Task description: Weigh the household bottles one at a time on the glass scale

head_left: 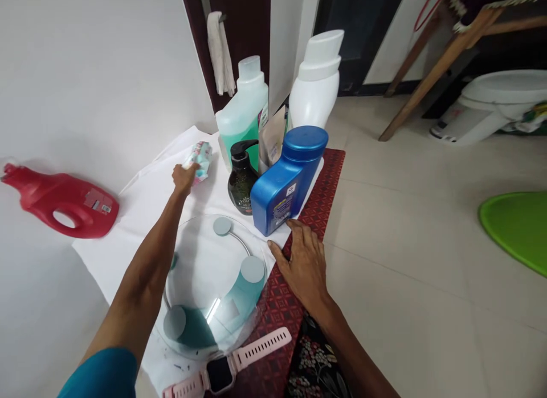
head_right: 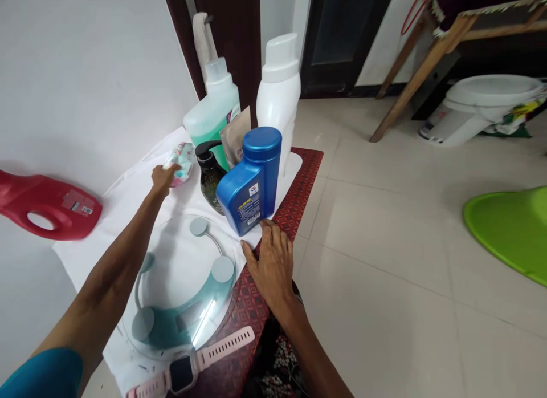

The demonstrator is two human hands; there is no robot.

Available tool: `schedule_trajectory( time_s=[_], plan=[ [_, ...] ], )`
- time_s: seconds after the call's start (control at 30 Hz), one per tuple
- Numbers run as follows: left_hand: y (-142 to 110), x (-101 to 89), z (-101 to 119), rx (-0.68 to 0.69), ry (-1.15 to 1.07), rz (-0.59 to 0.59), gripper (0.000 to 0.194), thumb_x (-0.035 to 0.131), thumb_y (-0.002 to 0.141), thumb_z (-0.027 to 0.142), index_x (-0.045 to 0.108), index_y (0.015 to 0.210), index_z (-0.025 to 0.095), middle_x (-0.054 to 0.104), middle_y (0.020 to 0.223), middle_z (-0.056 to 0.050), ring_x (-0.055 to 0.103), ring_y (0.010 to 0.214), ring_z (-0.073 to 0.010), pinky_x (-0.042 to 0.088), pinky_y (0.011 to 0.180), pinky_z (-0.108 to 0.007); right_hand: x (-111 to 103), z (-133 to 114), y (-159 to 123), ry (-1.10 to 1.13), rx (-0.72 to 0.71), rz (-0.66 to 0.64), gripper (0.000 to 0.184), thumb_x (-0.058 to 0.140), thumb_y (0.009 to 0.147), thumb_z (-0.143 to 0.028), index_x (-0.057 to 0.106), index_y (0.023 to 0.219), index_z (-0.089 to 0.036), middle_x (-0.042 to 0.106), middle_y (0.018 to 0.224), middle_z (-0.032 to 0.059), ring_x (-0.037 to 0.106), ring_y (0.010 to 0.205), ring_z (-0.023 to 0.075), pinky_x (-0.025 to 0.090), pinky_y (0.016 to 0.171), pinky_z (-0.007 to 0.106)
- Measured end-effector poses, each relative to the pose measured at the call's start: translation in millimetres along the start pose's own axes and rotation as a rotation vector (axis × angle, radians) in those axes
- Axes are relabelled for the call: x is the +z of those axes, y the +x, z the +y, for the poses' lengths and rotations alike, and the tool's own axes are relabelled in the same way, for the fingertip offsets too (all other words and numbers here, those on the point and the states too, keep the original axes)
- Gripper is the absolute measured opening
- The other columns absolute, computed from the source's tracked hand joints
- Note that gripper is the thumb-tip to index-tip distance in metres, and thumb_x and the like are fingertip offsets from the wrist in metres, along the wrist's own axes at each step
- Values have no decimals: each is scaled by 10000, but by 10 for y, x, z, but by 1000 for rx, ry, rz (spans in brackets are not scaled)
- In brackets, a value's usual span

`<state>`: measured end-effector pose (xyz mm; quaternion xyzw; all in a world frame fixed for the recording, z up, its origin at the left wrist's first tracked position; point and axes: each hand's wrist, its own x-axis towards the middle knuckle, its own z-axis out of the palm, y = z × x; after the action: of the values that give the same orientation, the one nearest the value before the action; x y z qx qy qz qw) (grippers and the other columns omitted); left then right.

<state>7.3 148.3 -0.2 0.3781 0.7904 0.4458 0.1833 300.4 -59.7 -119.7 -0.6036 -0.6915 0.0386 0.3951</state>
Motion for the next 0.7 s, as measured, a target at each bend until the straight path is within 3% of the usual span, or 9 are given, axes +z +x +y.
schedule_trajectory(
  time_s=[0.13, 0.3, 0.4, 0.47, 0.53, 0.63, 0.7],
  plan=[
    [-293, -669, -163, -60, -142, -23, 312, 736, 654, 361, 609, 870, 174, 556, 696, 6, 605, 630, -191, 599, 644, -395, 26, 11, 9, -8, -8, 8, 530, 489, 1097, -538, 590, 1423, -132, 694, 1365, 229, 649, 1193, 384, 525, 1010, 521],
    [-1112, -1680, -479, 67, -215, -74, 408, 828, 574, 460, 616, 796, 191, 544, 690, 33, 511, 615, -139, 511, 597, -287, 40, -2, 28, -27, 15, -36, 522, 501, 1075, -497, 602, 1408, -107, 686, 1343, 244, 639, 1194, 394, 507, 1034, 539],
    [-1695, -2077, -660, 252, -73, -49, 403, 865, 634, 511, 632, 767, 209, 490, 652, 39, 449, 605, -145, 389, 535, -261, 38, -14, 37, -17, 22, -69, 540, 499, 1062, -490, 596, 1417, -95, 672, 1353, 259, 623, 1214, 413, 494, 1043, 566],
    [-2047, -2146, -778, 327, 72, -22, 384, 855, 698, 535, 694, 847, 219, 488, 638, 39, 451, 596, -164, 380, 533, -278, 38, -20, 41, -10, 18, -78, 554, 502, 1051, -498, 596, 1418, -93, 669, 1357, 265, 614, 1224, 426, 489, 1046, 581],
    [-2329, -2063, -902, 366, 146, -31, 435, 822, 750, 540, 745, 1044, 229, 566, 678, 27, 527, 622, -196, 452, 575, -304, 39, -25, 44, -8, 12, -79, 549, 493, 1050, -502, 599, 1415, -106, 671, 1354, 261, 610, 1226, 430, 485, 1048, 593],
    [-2585, -1803, -1079, 463, 186, -25, 568, 761, 803, 499, 702, 1302, 232, 745, 988, -70, 703, 882, -284, 597, 796, -405, 34, -36, 45, -8, 3, -78, 539, 477, 1058, -503, 607, 1405, -112, 675, 1338, 257, 609, 1224, 428, 486, 1049, 592],
    [-2658, -1675, -1153, 528, 231, -8, 619, 744, 839, 487, 659, 1392, 223, 738, 1253, -151, 716, 1149, -350, 599, 988, -488, 25, -50, 45, -14, 1, -87, 540, 479, 1061, -496, 607, 1405, -100, 671, 1338, 265, 604, 1229, 430, 488, 1050, 588]
  ],
)
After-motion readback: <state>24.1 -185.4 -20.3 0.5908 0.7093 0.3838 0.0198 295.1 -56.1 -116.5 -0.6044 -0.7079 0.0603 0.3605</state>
